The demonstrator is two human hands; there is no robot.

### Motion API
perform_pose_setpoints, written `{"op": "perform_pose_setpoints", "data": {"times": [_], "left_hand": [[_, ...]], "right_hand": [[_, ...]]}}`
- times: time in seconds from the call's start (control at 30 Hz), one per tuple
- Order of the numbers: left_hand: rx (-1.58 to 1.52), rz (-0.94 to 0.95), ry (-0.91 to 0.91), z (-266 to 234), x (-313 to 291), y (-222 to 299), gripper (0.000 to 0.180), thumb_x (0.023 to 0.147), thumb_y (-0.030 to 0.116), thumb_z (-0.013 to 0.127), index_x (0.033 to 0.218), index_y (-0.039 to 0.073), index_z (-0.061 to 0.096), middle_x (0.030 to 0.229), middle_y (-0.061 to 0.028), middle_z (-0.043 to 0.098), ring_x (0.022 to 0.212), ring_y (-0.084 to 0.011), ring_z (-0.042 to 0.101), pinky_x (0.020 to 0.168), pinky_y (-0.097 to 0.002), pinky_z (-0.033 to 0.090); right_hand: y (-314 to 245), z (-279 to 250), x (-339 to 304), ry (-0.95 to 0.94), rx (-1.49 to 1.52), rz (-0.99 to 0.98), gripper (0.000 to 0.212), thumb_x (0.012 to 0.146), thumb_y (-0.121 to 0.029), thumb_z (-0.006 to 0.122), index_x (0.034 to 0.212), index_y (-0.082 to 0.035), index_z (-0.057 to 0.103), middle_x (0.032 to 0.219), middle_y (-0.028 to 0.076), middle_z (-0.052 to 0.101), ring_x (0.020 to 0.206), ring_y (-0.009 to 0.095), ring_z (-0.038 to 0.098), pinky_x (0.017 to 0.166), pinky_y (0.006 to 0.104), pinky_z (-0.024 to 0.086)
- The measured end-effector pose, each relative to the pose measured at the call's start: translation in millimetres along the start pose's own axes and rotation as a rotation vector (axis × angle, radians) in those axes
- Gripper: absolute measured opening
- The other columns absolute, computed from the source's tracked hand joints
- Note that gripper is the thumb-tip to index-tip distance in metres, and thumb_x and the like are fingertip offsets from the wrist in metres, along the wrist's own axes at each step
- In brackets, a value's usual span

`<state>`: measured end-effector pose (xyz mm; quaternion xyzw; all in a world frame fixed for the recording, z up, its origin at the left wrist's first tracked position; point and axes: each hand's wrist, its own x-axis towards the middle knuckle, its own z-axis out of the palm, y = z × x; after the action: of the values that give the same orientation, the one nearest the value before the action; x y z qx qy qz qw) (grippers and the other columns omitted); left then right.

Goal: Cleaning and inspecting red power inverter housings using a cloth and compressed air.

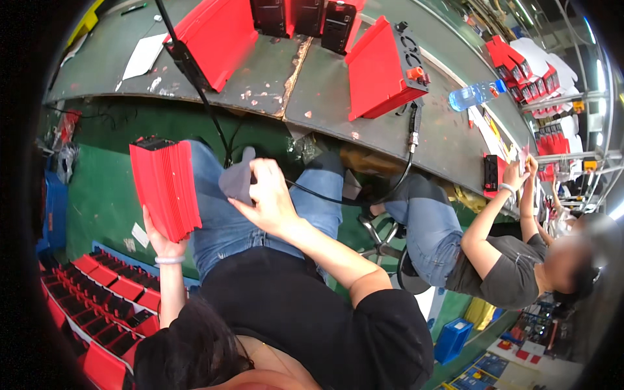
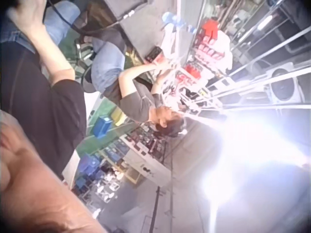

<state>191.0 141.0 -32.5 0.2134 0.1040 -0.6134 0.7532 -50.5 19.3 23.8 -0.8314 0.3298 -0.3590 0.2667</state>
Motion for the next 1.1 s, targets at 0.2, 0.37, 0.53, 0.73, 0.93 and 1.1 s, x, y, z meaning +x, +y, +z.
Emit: {"op": "perform_pose_setpoints", "data": {"times": [0.2,0.37,0.53,0.73,0.93,1.1], "left_hand": [[-0.011,-0.059,-0.181,5,3,-3,0.055,0.092,0.044,0.052,0.136,0.011,0.045,0.130,-0.0098,0.056,0.113,-0.0304,0.058,0.093,-0.0499,0.049],[-0.051,0.006,-0.143,18,4,-10,0.051,0.094,0.045,0.048,0.134,0.013,0.047,0.130,-0.0096,0.056,0.112,-0.0305,0.059,0.090,-0.0505,0.050],[-0.071,-0.075,-0.098,22,-1,-18,0.050,0.092,0.050,0.050,0.127,0.015,0.054,0.124,-0.0082,0.060,0.108,-0.0295,0.061,0.086,-0.0507,0.051],[-0.061,-0.122,0.009,47,1,-40,0.054,0.088,0.056,0.051,0.125,0.017,0.055,0.113,-0.0061,0.065,0.096,-0.0283,0.065,0.069,-0.0439,0.054],[-0.101,-0.171,-0.119,38,-7,-41,0.055,0.090,0.054,0.050,0.130,0.016,0.052,0.124,-0.0067,0.060,0.110,-0.0273,0.059,0.088,-0.0462,0.049],[-0.074,-0.183,-0.059,43,-7,-42,0.064,0.088,0.057,0.050,0.134,0.013,0.045,0.129,-0.0103,0.055,0.115,-0.0298,0.055,0.090,-0.0469,0.048]], "right_hand": [[4,-21,18,-0.096,0.307,0.121,0.027,0.067,-0.015,0.074,0.091,-0.004,0.068,0.139,0.014,0.045,0.138,0.039,0.027,0.110,0.0469,0.028],[8,-4,8,-0.127,1.025,0.685,0.016,0.089,-0.012,0.061,0.099,0.001,0.061,0.097,0.005,0.065,0.087,0.011,0.060,0.081,0.0268,0.048],[-3,11,7,-0.172,0.629,0.520,0.022,0.091,-0.017,0.063,0.104,0.000,0.059,0.088,0.003,0.063,0.079,0.008,0.057,0.071,0.0253,0.048],[-1,-2,34,0.072,0.368,0.005,0.023,0.085,0.005,0.057,0.108,0.003,0.062,0.090,0.011,0.060,0.078,0.020,0.058,0.071,0.0285,0.046],[-20,-9,69,0.113,-0.014,-0.182,0.025,0.077,0.005,0.061,0.101,-0.001,0.061,0.087,0.014,0.054,0.072,0.030,0.057,0.062,0.0362,0.046],[-15,-15,88,-0.022,-0.420,-0.302,0.015,0.069,-0.001,0.058,0.084,-0.003,0.060,0.083,0.014,0.051,0.073,0.031,0.056,0.061,0.0406,0.044]]}}
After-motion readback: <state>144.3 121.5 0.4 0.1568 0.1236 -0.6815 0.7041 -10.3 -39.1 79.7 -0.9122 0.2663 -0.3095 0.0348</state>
